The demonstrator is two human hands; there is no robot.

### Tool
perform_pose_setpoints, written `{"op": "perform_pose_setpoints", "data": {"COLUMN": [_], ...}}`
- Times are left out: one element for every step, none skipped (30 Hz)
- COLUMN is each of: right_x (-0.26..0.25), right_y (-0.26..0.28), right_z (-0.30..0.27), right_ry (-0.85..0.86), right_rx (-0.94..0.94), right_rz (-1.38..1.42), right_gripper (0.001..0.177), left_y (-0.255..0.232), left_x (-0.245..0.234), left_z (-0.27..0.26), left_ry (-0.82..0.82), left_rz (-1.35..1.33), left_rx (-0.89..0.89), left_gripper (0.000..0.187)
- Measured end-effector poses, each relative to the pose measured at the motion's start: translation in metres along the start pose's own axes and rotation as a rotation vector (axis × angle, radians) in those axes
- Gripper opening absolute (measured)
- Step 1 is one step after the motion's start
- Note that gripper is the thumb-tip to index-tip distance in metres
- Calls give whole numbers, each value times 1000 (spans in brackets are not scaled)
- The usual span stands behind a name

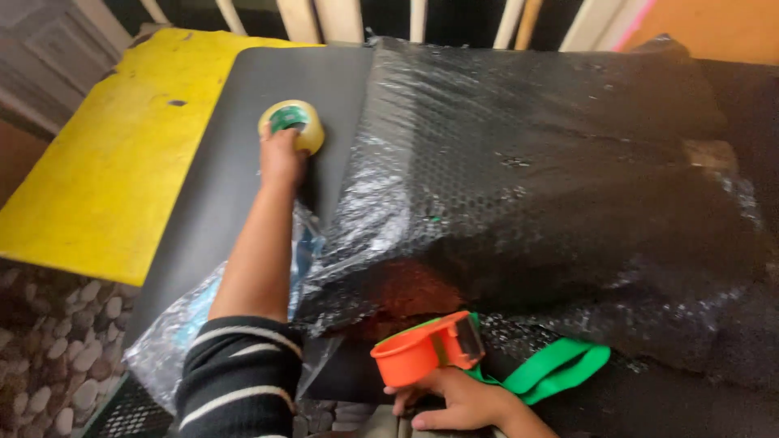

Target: Dusting a green bag, wrapping it in black bubble wrap, and securing it with tape from a dispenser.

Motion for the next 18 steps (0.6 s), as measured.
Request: {"op": "perform_pose_setpoints", "data": {"right_x": [-2, -3, -5, -5, -4, -4, -4, -3, -4, -2, -1, 0, 1, 0, 2, 2, 3, 5], "right_y": [5, 10, 9, 7, 6, 4, 4, 4, 3, 2, 1, 3, 5, 7, 5, 5, 5, 3], "right_z": [-3, -3, -6, -8, -10, -11, -12, -11, -11, -12, -12, -12, -12, -13, -15, -17, -20, -22], "right_ry": [-26, -45, -48, -48, -47, -41, -55, -65, -54, -55, -57, -54, -63, -77, -79, -94, -109, -112], "right_rx": [53, 102, 97, 92, 86, 87, 23, -41, -40, -77, -114, -110, -122, -133, -128, -170, -212, -208], "right_rz": [5, 12, 15, 41, 67, 76, 39, 2, 10, -10, -30, -15, -28, -46, -34, -67, -100, -98], "right_gripper": [38, 23, 23, 28, 32, 32, 35, 38, 38, 42, 46, 46, 44, 41, 41, 42, 44, 44], "left_y": [0, 5, -7, -17, -26, -46, -72, -101, -115, -129, -144, -141, -138, -135, -154, -181, -209, -232], "left_x": [-10, -24, -55, -88, -120, -167, -216, -272, -299, -327, -355, -354, -357, -359, -361, -362, -366, -372], "left_z": [2, 4, 5, 3, 1, -18, -27, -32, -57, -82, -107, -149, -191, -232, -244, -254, -267, -252], "left_ry": [39, 77, 79, 20, -38, -32, -53, -77, -74, -102, -131, -118, -207, -296, -285, -125, 51, 54], "left_rz": [-103, -198, -197, -267, -337, -329, -464, -597, -586, -700, -813, -804, -815, -831, -829, -1118, -1393, -1396], "left_rx": [-141, -284, -279, -330, -382, -386, -365, -347, -355, -358, -361, -368, -363, -356, -360, -114, 142, 139], "left_gripper": [52, 55, 55, 39, 40, 40, 35, 30, 30, 32, 36, 36, 46, 55, 55, 36, 18, 18]}}
Point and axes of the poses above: each hand's wrist, its own z-axis towards the middle knuckle, its own x-axis out of the palm, y = z × x, the point moved 3 cm from there along z, towards the middle knuckle, and after that the axes turned 8 degrees about -y, right-handed, at the moved point
